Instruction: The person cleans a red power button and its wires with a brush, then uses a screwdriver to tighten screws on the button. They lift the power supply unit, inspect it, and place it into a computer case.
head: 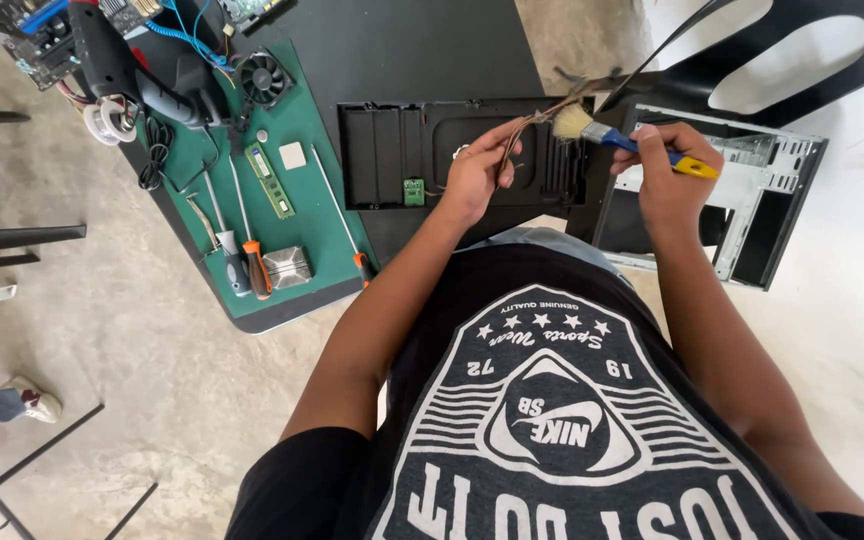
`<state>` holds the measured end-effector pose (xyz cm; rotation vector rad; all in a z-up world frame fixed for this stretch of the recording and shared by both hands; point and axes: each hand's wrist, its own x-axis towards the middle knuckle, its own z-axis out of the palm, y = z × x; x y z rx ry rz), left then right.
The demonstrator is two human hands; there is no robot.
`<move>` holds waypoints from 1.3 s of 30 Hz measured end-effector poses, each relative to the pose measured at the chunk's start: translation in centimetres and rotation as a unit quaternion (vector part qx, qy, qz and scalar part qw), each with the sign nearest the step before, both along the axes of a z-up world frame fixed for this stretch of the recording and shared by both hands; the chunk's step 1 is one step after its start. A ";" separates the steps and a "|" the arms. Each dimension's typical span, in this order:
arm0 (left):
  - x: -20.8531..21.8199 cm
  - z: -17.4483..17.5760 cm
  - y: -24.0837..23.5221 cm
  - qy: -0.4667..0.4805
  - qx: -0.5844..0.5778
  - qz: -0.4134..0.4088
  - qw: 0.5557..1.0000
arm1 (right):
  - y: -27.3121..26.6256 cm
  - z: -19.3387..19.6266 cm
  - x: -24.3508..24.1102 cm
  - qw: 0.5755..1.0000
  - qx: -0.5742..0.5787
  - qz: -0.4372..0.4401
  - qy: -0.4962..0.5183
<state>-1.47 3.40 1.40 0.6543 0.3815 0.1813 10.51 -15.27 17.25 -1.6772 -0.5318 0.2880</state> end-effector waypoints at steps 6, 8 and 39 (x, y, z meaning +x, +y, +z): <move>1.0 4.7 0.7 0.023 0.115 -0.011 0.993 | 0.5 0.0 0.0 0.999 0.001 -0.002 -0.040; 1.4 5.0 0.9 0.042 0.196 -0.004 0.980 | 0.8 -0.1 -0.1 0.998 0.000 -0.011 -0.062; -9.0 11.1 3.2 0.065 0.144 0.067 0.985 | 4.6 -4.7 7.7 0.952 -0.124 -0.008 0.280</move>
